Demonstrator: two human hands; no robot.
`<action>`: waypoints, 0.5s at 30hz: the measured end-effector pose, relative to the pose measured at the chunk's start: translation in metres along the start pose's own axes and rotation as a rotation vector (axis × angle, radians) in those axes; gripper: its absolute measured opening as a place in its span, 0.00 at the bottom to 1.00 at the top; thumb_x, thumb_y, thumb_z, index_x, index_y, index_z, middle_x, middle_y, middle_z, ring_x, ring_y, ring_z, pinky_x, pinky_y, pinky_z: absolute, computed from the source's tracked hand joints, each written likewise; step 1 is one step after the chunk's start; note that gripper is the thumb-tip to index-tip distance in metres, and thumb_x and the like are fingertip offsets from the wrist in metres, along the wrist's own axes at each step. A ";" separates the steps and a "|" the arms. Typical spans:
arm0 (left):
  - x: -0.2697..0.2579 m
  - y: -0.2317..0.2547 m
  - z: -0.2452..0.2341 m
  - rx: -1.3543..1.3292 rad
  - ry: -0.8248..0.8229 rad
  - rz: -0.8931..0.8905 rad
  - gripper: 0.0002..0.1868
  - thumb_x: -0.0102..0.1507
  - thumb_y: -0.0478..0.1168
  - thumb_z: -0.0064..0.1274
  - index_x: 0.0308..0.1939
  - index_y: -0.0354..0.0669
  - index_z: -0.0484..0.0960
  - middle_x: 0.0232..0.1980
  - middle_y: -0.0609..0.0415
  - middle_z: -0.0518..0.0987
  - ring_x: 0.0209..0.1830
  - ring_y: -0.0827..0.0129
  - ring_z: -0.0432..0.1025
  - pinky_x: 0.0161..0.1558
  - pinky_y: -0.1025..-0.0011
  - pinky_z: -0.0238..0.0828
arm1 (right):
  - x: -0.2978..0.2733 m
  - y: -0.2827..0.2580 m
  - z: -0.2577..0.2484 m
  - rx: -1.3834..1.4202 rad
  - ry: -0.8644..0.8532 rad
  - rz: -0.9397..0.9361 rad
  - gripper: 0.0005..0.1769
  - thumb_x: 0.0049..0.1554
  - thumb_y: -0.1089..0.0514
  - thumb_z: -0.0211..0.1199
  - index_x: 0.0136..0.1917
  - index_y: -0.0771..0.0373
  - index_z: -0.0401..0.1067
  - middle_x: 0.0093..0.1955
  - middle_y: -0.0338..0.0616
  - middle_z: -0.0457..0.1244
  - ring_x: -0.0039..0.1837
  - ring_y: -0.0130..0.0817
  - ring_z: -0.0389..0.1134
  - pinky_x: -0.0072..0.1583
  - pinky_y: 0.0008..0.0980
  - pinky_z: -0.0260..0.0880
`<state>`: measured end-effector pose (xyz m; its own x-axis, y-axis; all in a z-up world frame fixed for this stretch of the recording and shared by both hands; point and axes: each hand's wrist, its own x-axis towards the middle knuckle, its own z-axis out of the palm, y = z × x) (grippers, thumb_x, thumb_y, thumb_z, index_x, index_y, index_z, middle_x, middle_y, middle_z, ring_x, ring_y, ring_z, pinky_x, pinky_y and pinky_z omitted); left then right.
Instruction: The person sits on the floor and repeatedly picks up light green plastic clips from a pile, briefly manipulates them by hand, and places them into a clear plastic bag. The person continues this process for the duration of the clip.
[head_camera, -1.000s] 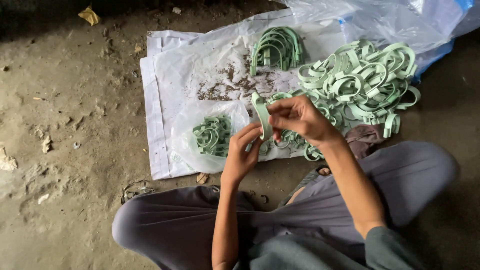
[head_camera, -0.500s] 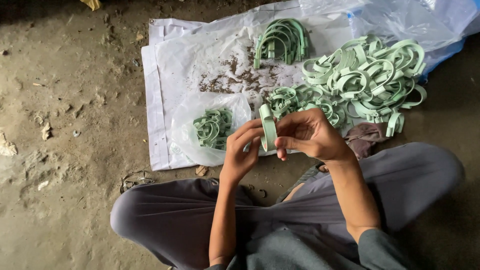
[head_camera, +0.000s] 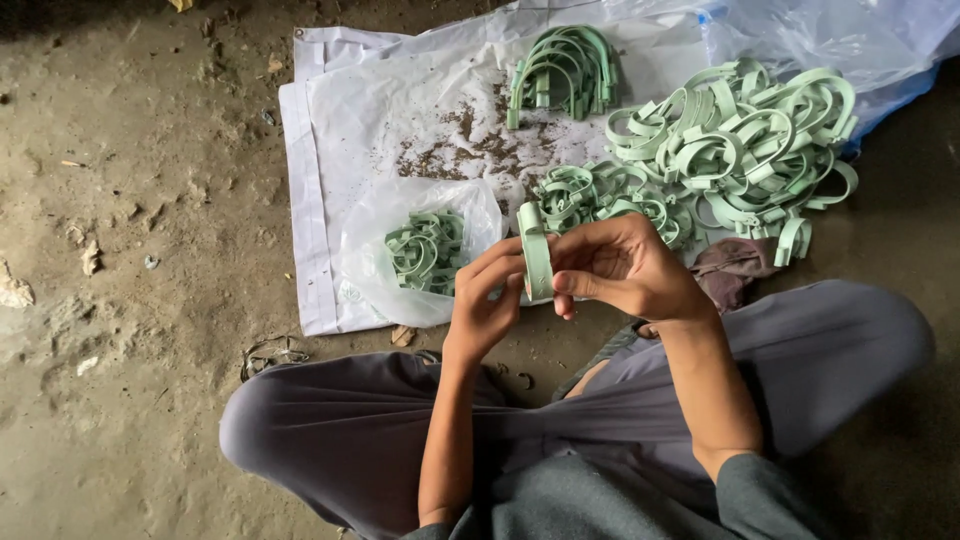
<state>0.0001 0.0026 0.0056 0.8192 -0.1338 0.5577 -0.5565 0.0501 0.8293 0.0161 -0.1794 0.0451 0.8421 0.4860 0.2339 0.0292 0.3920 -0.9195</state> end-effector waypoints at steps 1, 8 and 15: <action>-0.001 -0.001 0.000 0.000 0.000 0.000 0.17 0.63 0.14 0.42 0.37 0.35 0.82 0.44 0.45 0.84 0.40 0.50 0.78 0.49 0.56 0.76 | 0.000 0.001 0.000 0.000 0.000 0.000 0.08 0.54 0.75 0.63 0.49 0.82 0.75 0.33 0.59 0.68 0.33 0.38 0.74 0.37 0.38 0.80; -0.005 -0.011 -0.001 -0.008 -0.005 -0.040 0.18 0.62 0.14 0.42 0.37 0.36 0.83 0.42 0.47 0.83 0.38 0.54 0.76 0.48 0.58 0.75 | 0.001 0.001 -0.002 -0.008 0.024 0.011 0.10 0.54 0.75 0.64 0.50 0.82 0.74 0.34 0.59 0.68 0.34 0.39 0.73 0.37 0.39 0.80; -0.017 -0.006 -0.003 -0.117 0.066 -0.131 0.13 0.65 0.44 0.58 0.43 0.36 0.84 0.28 0.53 0.85 0.27 0.68 0.77 0.41 0.67 0.77 | 0.009 0.006 -0.006 -0.106 0.045 0.035 0.31 0.54 0.70 0.65 0.70 0.80 0.63 0.49 0.58 0.70 0.39 0.31 0.69 0.42 0.27 0.74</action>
<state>-0.0099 0.0074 -0.0087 0.8929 -0.0818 0.4429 -0.4280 0.1520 0.8909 0.0265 -0.1771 0.0396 0.8670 0.4614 0.1885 0.0541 0.2889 -0.9558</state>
